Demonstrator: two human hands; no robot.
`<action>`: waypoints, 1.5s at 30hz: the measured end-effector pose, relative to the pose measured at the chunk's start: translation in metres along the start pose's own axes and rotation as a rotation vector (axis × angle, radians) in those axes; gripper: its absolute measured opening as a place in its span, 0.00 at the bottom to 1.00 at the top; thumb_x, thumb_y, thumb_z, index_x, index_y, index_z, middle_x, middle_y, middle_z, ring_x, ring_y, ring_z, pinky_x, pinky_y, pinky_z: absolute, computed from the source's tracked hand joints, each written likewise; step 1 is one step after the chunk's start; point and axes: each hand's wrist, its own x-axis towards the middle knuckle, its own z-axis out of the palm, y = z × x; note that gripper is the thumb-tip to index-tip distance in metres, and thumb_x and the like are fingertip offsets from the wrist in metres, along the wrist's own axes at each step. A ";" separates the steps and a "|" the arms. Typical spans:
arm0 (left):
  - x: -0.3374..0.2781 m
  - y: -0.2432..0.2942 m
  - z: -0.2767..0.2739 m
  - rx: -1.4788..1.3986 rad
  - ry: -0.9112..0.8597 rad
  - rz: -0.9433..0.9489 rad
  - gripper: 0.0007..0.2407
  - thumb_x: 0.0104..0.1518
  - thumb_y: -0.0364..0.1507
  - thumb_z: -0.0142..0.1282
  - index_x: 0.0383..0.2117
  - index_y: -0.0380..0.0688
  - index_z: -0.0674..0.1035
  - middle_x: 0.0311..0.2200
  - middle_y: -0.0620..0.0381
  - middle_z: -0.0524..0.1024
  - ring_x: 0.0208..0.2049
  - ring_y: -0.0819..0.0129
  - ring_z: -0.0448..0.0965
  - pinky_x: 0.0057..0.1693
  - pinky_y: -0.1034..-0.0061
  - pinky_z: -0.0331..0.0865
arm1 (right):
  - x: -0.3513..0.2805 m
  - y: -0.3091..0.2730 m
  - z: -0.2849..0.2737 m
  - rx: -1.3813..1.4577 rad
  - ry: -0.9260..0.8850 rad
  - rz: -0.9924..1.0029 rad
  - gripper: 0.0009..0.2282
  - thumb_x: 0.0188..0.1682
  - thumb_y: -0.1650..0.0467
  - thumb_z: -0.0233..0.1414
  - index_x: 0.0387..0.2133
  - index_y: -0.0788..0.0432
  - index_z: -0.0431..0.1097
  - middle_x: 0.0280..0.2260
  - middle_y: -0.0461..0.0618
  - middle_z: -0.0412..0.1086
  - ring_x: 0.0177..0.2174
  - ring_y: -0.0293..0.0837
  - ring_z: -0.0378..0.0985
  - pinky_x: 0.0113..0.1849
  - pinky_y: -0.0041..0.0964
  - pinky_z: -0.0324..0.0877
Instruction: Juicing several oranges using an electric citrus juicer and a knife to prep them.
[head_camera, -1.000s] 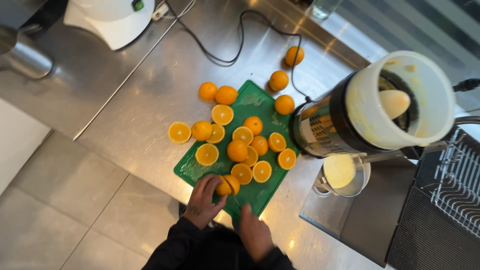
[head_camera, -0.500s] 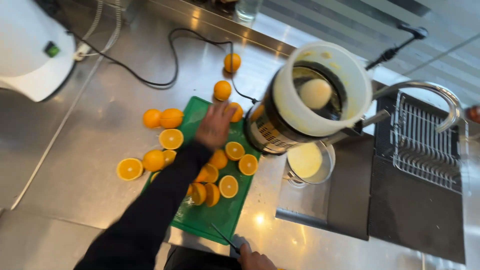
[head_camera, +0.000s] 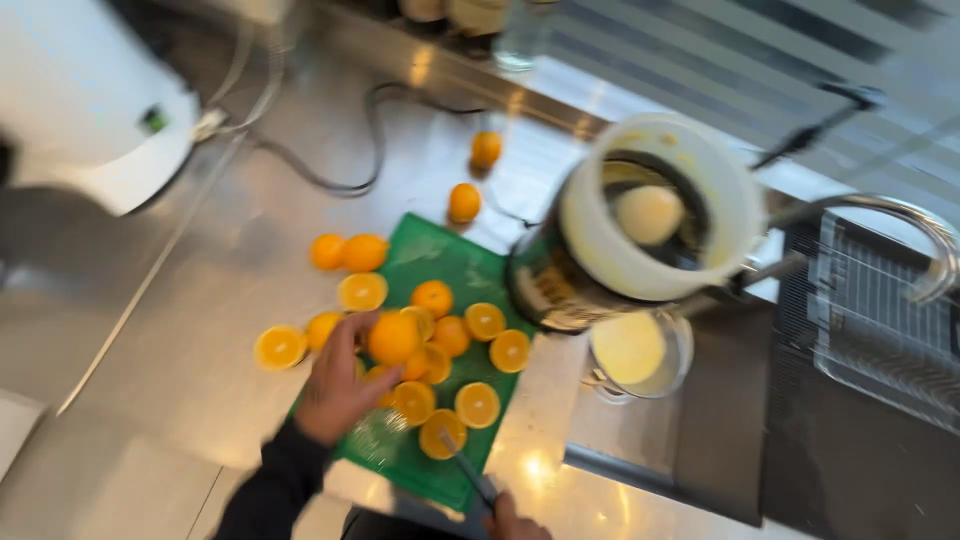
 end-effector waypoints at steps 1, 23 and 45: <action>-0.033 0.006 -0.004 -0.019 0.087 -0.040 0.29 0.43 0.28 0.70 0.54 0.38 0.69 0.49 0.46 0.74 0.49 0.55 0.78 0.55 0.68 0.72 | -0.006 -0.055 -0.067 -0.004 -0.011 -0.025 0.11 0.54 0.59 0.49 0.38 0.49 0.56 0.23 0.62 0.76 0.28 0.63 0.81 0.29 0.65 0.72; -0.174 -0.026 0.065 0.046 0.298 -0.138 0.23 0.41 0.29 0.73 0.43 0.35 0.75 0.44 0.46 0.76 0.46 0.51 0.79 0.50 0.69 0.75 | -0.033 -0.201 -0.155 -0.327 0.114 -0.593 0.03 0.54 0.73 0.43 0.37 0.58 0.57 0.23 0.58 0.74 0.25 0.58 0.81 0.25 0.51 0.75; -0.127 -0.037 0.038 -0.006 0.185 -0.157 0.19 0.47 0.32 0.70 0.42 0.40 0.75 0.42 0.51 0.71 0.35 0.60 0.78 0.42 0.70 0.75 | -0.048 -0.095 -0.131 -0.044 -0.343 -0.076 0.13 0.54 0.64 0.47 0.48 0.55 0.56 0.34 0.70 0.75 0.39 0.69 0.78 0.42 0.66 0.71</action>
